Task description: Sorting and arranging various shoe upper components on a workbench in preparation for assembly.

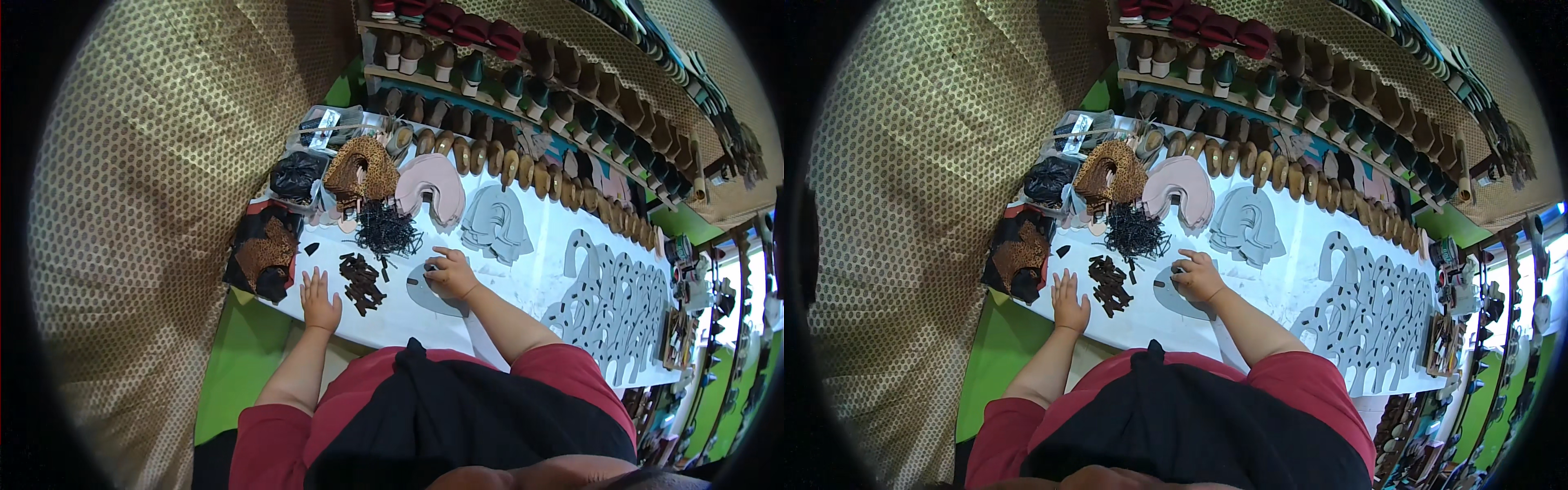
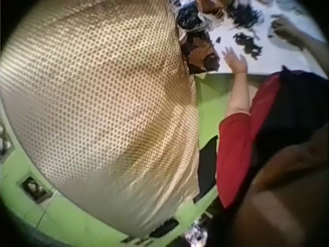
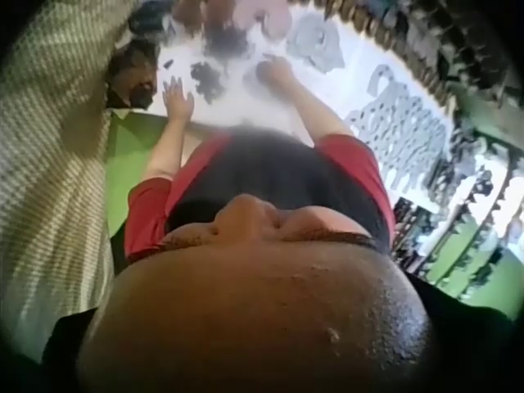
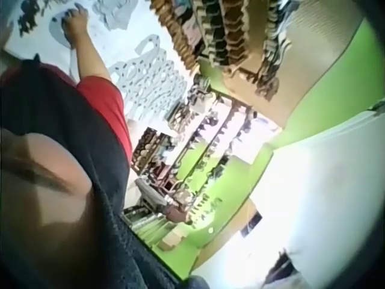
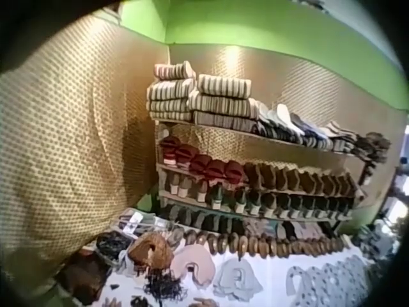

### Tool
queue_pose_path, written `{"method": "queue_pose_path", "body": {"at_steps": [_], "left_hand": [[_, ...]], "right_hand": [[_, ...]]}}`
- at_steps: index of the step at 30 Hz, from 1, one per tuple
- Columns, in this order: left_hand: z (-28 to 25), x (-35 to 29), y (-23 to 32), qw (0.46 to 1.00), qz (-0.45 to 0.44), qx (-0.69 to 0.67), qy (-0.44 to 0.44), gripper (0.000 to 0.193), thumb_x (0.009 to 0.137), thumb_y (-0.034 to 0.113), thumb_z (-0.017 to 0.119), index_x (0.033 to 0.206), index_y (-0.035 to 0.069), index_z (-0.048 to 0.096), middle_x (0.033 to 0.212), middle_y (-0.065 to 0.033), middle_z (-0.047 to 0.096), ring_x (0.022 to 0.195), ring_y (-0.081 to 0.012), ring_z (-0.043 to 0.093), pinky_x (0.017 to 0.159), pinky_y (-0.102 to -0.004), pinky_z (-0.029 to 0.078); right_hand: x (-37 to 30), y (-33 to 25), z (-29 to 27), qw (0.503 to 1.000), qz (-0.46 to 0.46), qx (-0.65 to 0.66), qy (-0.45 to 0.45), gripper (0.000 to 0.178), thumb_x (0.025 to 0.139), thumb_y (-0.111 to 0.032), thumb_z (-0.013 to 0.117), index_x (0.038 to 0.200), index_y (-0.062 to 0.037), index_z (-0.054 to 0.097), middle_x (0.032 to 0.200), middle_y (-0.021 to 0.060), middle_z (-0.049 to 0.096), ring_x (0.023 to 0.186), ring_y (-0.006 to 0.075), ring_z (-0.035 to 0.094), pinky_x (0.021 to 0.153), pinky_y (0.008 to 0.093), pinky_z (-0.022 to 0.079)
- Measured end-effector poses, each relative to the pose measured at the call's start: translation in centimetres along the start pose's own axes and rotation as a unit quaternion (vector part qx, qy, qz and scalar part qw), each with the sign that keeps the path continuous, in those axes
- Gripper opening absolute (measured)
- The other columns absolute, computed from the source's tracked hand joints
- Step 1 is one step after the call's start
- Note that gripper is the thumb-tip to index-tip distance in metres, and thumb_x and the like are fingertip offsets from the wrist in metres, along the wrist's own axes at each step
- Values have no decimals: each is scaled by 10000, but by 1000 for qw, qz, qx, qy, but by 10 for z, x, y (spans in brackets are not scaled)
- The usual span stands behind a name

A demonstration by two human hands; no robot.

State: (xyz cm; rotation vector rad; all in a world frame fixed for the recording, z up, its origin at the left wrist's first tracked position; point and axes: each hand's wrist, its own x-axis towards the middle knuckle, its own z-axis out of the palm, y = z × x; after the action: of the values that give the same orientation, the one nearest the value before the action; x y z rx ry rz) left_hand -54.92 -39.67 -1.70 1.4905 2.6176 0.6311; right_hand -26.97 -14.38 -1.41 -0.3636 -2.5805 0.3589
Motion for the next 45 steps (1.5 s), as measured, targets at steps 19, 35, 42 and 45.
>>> {"method": "queue_pose_path", "body": {"at_steps": [19,35,42,45], "left_hand": [[2,0,5,999,-4,33,6,573,842,148,612,1398,62,503,1584,-157,329,1494,-415,195,1192,-554,175],[-11,9,84,996,81,21,-33,507,815,185,638,1317,131,590,1561,-169,352,1479,-460,191,1180,-636,69],[15,19,152,975,143,51,-164,554,864,352,665,1340,77,602,1637,-230,117,1497,-499,-12,1141,-699,8],[24,28,169,982,110,38,-150,524,854,374,676,1266,51,645,1634,-242,112,1498,-497,-14,1139,-701,12]], "right_hand": [[-2,17,-4,995,-2,98,28,178,686,-170,802,847,-216,745,1146,-16,666,1266,295,532,924,449,426],[-18,12,-17,999,3,27,-36,219,779,-202,725,988,-248,774,1339,32,587,1371,315,433,1022,504,373],[-28,-6,-25,987,73,-34,-138,441,865,-477,628,1287,-351,657,1545,98,403,1471,388,241,1151,620,177],[-28,-5,-29,984,82,-19,-155,457,881,-497,608,1313,-350,639,1562,93,381,1483,380,221,1164,628,139]]}}
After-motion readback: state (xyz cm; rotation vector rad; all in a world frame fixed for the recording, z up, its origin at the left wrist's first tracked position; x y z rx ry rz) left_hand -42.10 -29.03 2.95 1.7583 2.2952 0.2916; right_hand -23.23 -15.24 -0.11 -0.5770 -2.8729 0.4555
